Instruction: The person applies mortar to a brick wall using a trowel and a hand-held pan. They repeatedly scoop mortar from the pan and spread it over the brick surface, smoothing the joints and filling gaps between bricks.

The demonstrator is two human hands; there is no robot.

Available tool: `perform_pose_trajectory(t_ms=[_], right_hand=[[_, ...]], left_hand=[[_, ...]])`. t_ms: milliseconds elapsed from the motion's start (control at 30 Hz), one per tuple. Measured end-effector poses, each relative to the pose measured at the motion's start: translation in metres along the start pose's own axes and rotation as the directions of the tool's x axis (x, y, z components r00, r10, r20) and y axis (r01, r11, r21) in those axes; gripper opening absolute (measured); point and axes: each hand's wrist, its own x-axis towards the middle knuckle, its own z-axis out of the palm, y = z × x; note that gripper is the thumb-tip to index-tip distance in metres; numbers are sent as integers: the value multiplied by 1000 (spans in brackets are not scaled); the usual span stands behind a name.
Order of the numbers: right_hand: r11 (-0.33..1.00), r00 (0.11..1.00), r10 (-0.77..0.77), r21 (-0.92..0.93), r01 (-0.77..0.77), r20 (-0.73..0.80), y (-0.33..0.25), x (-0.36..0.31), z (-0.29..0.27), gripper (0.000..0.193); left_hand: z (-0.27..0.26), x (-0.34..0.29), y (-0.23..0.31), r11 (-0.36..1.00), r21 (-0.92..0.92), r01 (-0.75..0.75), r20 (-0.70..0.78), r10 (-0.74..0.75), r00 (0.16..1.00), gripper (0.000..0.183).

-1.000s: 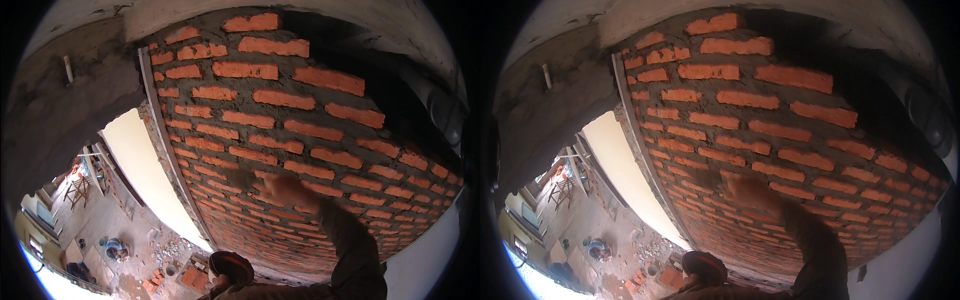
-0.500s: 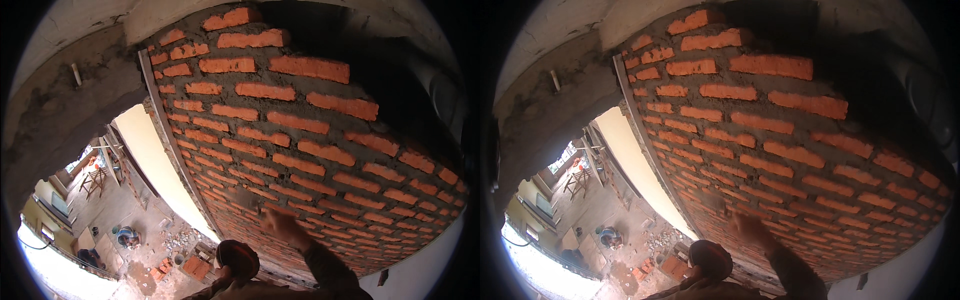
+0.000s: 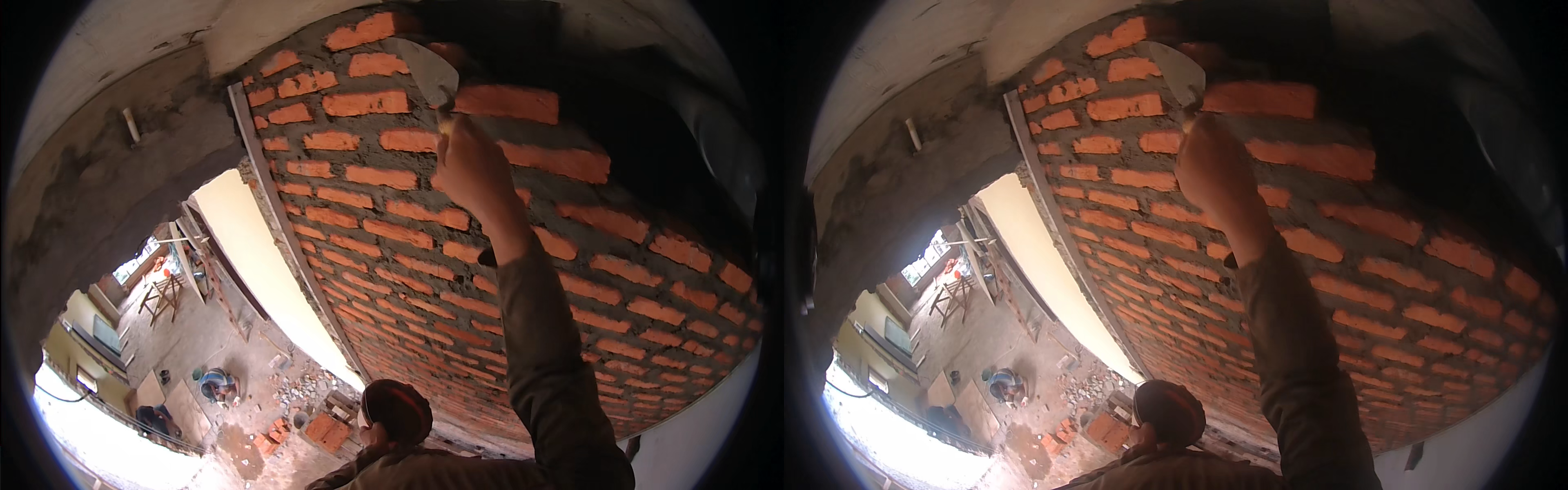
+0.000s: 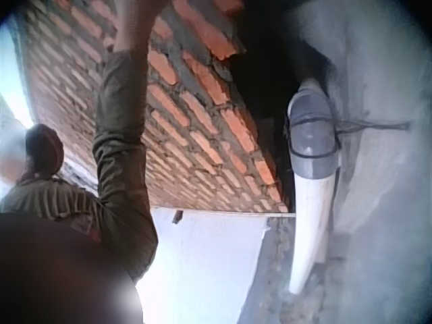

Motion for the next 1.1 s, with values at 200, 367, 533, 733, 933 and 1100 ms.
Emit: perform_pose_trajectory(t_ms=[200,367,533,733,933,1100], right_hand=[[982,997,-72,179,67,18,68,-117,20,21],[917,679,-116,340,-207,725,119,-288,81,31],[943,96,149,-112,-312,984,132,-432,111,26],[904,307,230,-86,-419,923,142,-509,97,38],[990,598,76,12,-142,798,189,-606,78,18],[882,363,420,-280,-378,831,212,-649,50,28]], left_hand=[[1,-13,28,916,-370,157,-82,-200,976,35],[14,31,-13,973,-214,81,5,-82,997,41],[20,62,-33,965,141,-221,191,193,962,50],[11,12,20,993,14,119,133,-120,984,46],[13,-32,65,966,-142,217,120,-201,972,45],[30,-21,56,980,-148,132,85,-120,989,38]])
